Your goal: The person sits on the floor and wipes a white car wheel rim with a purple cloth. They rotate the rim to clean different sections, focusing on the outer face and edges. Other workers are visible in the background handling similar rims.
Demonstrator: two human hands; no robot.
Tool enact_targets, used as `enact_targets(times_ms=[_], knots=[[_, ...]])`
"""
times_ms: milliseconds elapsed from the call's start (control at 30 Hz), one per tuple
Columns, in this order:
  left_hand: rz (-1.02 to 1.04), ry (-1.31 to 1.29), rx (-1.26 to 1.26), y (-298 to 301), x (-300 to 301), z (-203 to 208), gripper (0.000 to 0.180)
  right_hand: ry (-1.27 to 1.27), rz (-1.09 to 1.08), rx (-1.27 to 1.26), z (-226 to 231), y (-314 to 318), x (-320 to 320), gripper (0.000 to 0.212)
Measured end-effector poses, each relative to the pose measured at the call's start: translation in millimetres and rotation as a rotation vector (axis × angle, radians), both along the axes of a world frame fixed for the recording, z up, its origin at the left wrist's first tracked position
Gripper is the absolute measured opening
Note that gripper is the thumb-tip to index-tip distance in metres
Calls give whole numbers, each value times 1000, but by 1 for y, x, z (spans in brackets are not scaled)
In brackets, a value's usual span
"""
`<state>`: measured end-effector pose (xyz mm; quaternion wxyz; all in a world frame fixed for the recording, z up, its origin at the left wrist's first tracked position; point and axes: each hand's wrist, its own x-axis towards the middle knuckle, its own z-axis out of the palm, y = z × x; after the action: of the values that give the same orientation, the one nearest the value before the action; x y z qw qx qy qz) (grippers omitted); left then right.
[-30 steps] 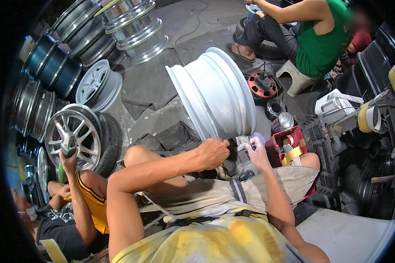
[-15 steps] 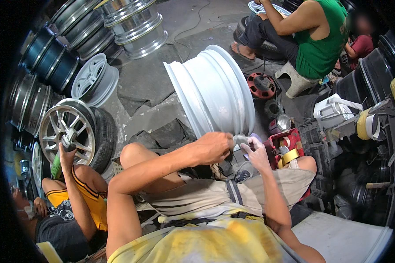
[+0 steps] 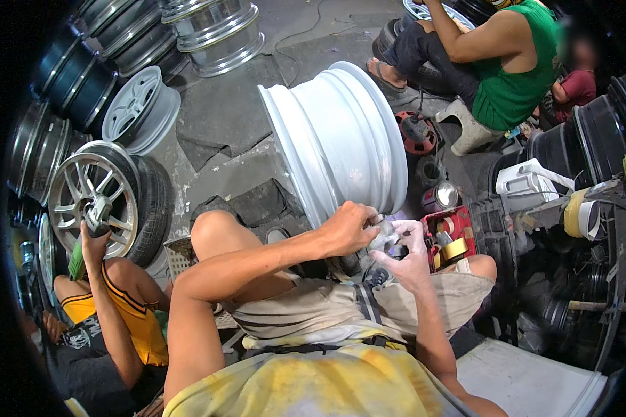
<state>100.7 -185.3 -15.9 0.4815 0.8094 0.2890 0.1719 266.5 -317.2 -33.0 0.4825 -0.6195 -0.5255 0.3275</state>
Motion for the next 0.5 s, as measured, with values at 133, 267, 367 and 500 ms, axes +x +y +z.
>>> enact_targets(times_ms=[133, 267, 367, 500], knots=[[10, 102, 29, 3, 2, 7, 28, -407, -27, 63, -3, 9, -7, 45], [41, 432, 571, -2, -4, 40, 50, -413, -37, 107, -24, 7, 0, 22], [149, 578, 1039, 10, -10, 25, 71, -349, -148, 108, -39, 4, 6, 12], [95, 678, 1062, 9, -14, 12, 83, -258, -222, 103, -39, 9, 3, 14]])
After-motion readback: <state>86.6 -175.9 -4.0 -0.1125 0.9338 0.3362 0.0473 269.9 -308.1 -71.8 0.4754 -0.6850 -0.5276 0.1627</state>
